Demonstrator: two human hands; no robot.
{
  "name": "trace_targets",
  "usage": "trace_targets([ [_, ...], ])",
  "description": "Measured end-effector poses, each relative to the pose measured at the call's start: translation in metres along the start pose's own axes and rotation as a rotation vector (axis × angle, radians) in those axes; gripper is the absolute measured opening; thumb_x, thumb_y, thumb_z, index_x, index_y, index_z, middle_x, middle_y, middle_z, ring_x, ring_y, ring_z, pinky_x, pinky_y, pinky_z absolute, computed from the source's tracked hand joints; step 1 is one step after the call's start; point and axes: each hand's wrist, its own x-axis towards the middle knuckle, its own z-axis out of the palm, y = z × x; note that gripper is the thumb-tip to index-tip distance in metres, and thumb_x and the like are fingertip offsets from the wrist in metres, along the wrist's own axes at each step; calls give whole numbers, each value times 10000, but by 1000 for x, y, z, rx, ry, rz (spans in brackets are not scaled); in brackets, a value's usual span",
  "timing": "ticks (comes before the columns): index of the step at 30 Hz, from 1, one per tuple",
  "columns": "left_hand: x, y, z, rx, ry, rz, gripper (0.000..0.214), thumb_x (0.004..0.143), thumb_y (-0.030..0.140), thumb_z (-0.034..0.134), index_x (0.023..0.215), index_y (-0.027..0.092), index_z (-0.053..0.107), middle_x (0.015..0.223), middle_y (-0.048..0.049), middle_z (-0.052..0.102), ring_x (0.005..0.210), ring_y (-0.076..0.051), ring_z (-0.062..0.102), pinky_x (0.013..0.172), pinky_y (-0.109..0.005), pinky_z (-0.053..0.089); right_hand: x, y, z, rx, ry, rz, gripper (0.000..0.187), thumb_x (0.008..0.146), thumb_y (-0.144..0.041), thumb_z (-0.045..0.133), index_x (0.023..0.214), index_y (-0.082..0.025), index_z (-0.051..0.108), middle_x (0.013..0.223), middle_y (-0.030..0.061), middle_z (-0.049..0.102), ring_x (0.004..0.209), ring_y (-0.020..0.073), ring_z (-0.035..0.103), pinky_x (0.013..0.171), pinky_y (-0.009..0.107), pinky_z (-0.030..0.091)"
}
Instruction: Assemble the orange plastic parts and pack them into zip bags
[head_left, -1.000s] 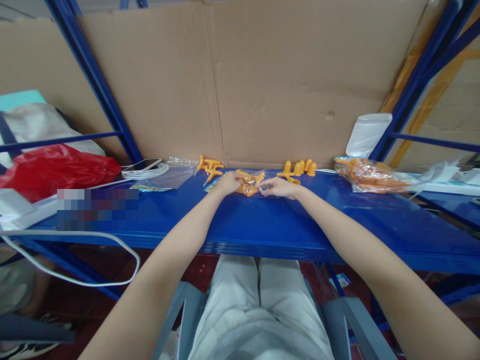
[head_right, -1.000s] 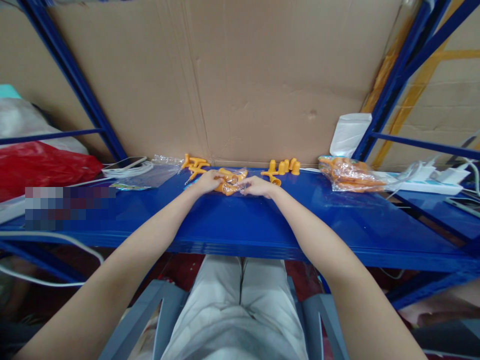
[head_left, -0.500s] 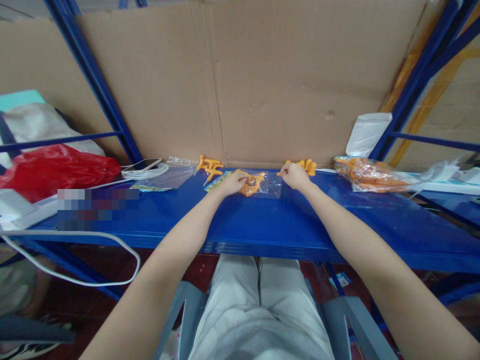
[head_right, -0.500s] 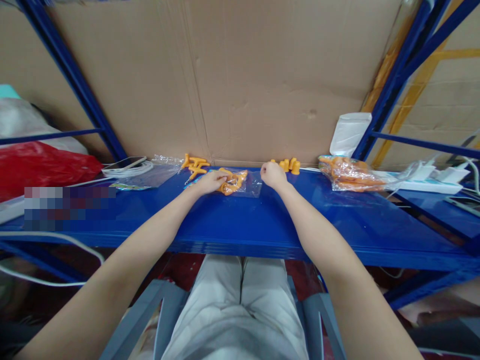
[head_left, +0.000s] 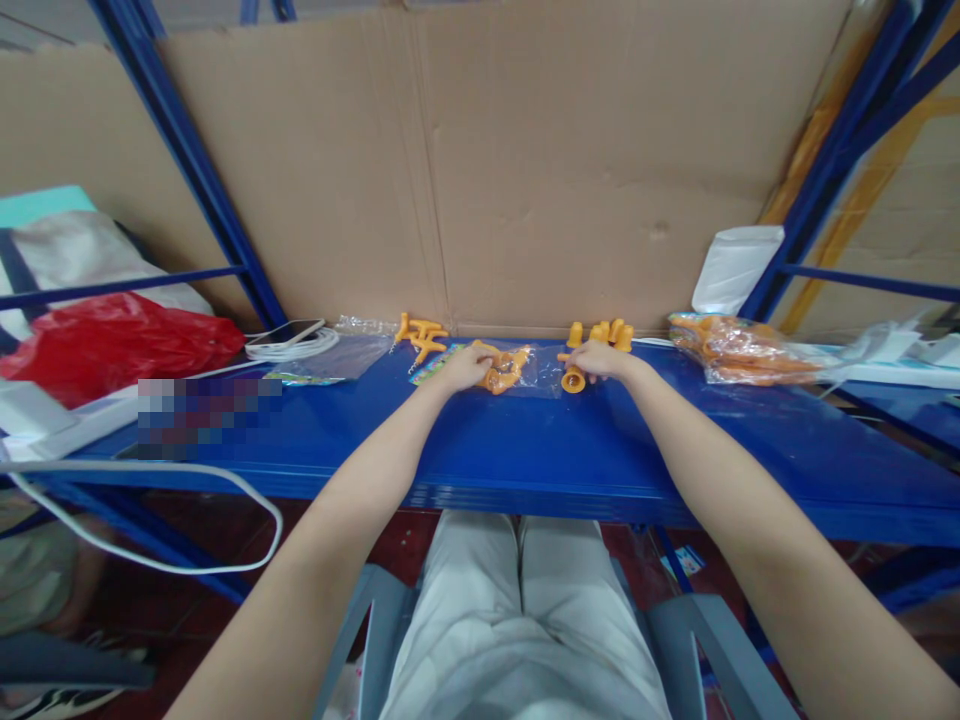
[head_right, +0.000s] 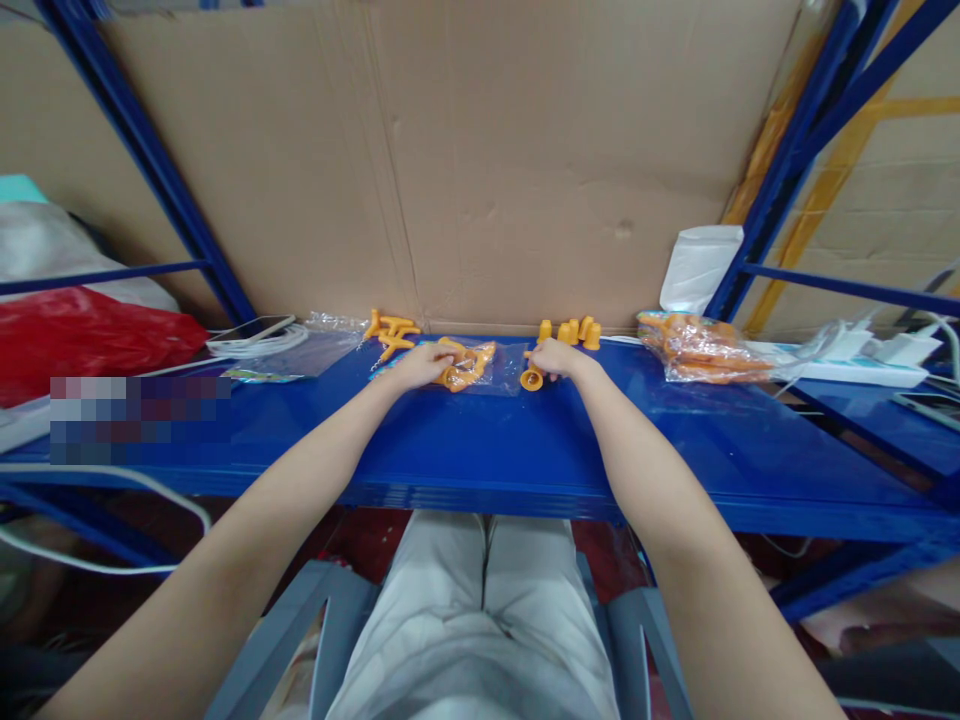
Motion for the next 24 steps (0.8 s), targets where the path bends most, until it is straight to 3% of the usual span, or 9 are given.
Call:
trace_targets([
  [5, 3, -5, -2, 83, 25, -74, 337, 808, 122, 503, 936, 243, 791, 1005, -18, 769, 1056, -242, 669, 969, -307, 479, -4, 1, -5, 59, -100, -80, 222, 814, -317, 628, 916, -146, 726, 698, 144, 693, 697, 300, 697, 682, 482, 542],
  [11, 0, 0, -8, 172, 2, -132, 362, 828, 126, 496, 1025, 241, 777, 1092, -4, 754, 1064, -215, 664, 942, -269, 478, -7, -5, -7, -93, -148, -38, 289, 783, -239, 667, 1052, -145, 715, 798, 144, 716, 772, 304, 704, 712, 441, 545],
  [18, -6, 8, -11, 201, -10, -107, 375, 842, 112, 474, 1041, 208, 776, 1097, -31, 751, 1030, -214, 675, 906, -263, 489, -11, -14, -6, -221, -92, -122, 175, 683, -148, 785, 854, -167, 752, 923, 131, 725, 942, 332, 679, 853, 450, 503],
  [24, -5, 6, -11, 229, -5, -114, 370, 844, 119, 486, 1059, 219, 770, 1083, -39, 755, 1036, -224, 677, 889, -281, 494, -8, -11, -9, -289, 0, -113, 132, 678, -249, 819, 674, -167, 715, 800, 114, 708, 837, 311, 690, 792, 437, 527],
])
